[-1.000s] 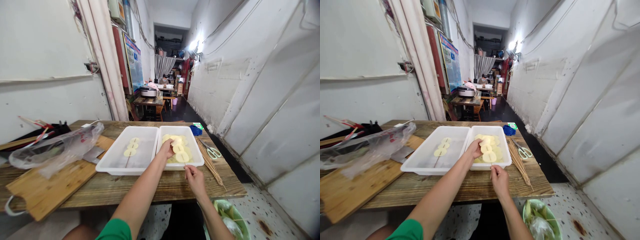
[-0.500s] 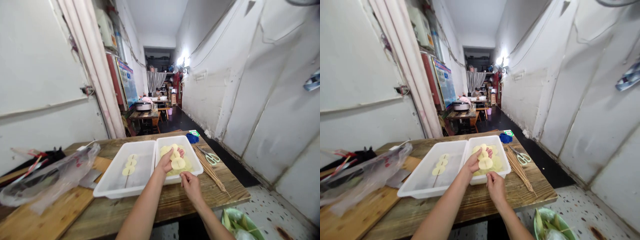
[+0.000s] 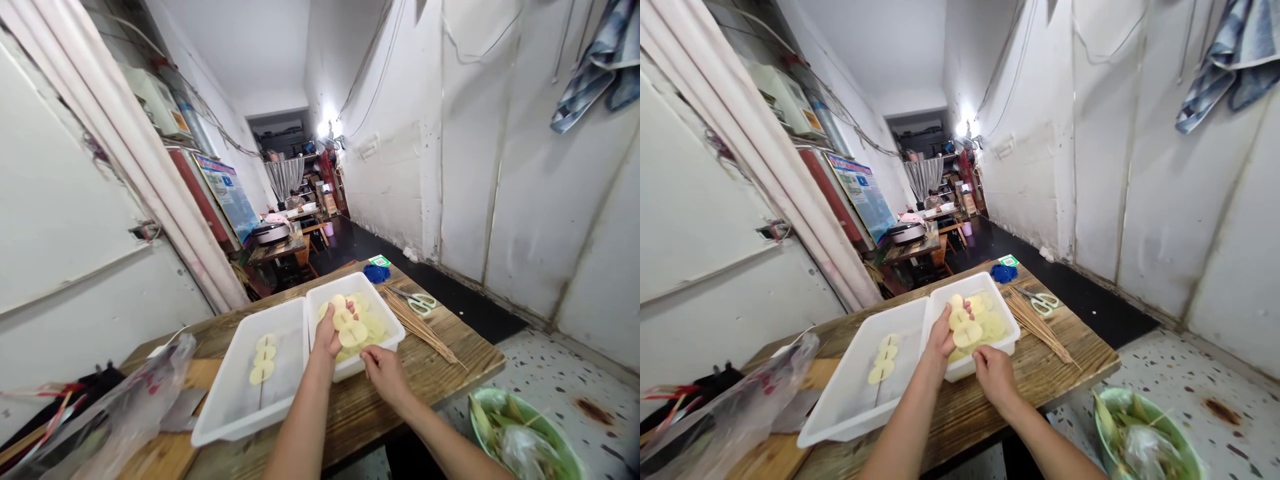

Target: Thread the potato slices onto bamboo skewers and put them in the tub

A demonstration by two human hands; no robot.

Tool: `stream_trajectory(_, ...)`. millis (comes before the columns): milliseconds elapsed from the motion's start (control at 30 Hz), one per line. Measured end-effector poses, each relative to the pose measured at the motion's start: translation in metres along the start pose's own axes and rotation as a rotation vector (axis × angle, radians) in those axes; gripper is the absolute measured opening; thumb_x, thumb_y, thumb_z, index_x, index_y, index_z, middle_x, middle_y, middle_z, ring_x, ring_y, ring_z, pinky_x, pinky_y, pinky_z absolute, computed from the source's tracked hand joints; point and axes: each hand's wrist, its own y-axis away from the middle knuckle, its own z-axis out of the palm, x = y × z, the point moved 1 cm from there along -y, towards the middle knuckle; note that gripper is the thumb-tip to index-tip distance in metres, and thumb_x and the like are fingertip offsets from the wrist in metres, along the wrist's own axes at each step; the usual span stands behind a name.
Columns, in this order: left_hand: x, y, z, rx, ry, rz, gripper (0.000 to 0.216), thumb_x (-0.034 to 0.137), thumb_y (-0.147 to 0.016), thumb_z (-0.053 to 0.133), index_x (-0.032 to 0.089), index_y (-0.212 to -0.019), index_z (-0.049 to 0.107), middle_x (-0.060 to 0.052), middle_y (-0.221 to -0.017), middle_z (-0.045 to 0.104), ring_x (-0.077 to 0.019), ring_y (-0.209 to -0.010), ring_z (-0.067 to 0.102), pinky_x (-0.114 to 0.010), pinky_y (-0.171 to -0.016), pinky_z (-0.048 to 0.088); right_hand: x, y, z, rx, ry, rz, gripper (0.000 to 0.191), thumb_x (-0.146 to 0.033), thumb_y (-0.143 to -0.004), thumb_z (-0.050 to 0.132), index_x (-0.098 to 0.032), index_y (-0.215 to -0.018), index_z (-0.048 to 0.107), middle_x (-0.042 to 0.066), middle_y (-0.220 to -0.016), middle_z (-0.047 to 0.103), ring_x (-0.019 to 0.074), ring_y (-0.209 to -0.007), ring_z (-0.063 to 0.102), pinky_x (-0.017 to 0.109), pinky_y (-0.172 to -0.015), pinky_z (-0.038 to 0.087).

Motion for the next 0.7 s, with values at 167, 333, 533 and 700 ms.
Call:
stream_trajectory(167,-0.001,-0.002,-0.002,-0.039,-0.059,0.011,0.036,0.037,-0.093,0.042,0.009,-0.106,0.059,-0.014,-0.090,0.066,-0.0187,-0.075,0.066,-0.032,-0.071,0.056,-0.001,-0.002,0.004,0.041,0.006,0.000,0.030,-0.028,-0.084,0.046,-0.021,-0.057,0.058,-0.001,-0.044,0.053,0.0147,-0.046,0.049,0.023,-0.049,0.032)
stream_trajectory(333,0.000,-0.006,-0.006,-0.029,-0.049,0.028,0.035,0.037,-0.094,0.039,0.010,-0.099,0.060,-0.013,-0.087,0.066,-0.0183,-0.076,0.065,-0.032,-0.073,0.056,0.000,-0.008,0.011,0.054,0.075,0.012,0.029,-0.028,-0.082,0.045,-0.020,-0.056,0.057,0.001,-0.050,0.057,0.0160,-0.049,0.050,0.025,-0.051,0.032)
stream_trajectory(533,-0.001,-0.009,-0.009,0.020,-0.020,0.012,0.038,0.040,-0.093,0.042,0.008,-0.097,0.061,-0.014,-0.085,0.066,-0.0187,-0.074,0.065,-0.033,-0.073,0.055,-0.001,-0.011,0.011,-0.006,0.054,0.033,0.031,-0.030,-0.082,0.044,-0.021,-0.055,0.056,0.001,-0.049,0.056,0.0168,-0.050,0.051,0.026,-0.053,0.034)
stream_trajectory(700,-0.001,-0.011,-0.007,-0.059,0.074,-0.024,0.046,0.051,-0.087,0.047,0.008,-0.099,0.061,-0.016,-0.090,0.066,-0.0230,-0.083,0.066,-0.037,-0.077,0.055,-0.003,-0.020,0.006,-0.027,0.007,0.027,0.032,-0.036,-0.082,0.045,-0.021,-0.057,0.057,0.000,-0.045,0.053,0.0159,-0.047,0.050,0.025,-0.052,0.036)
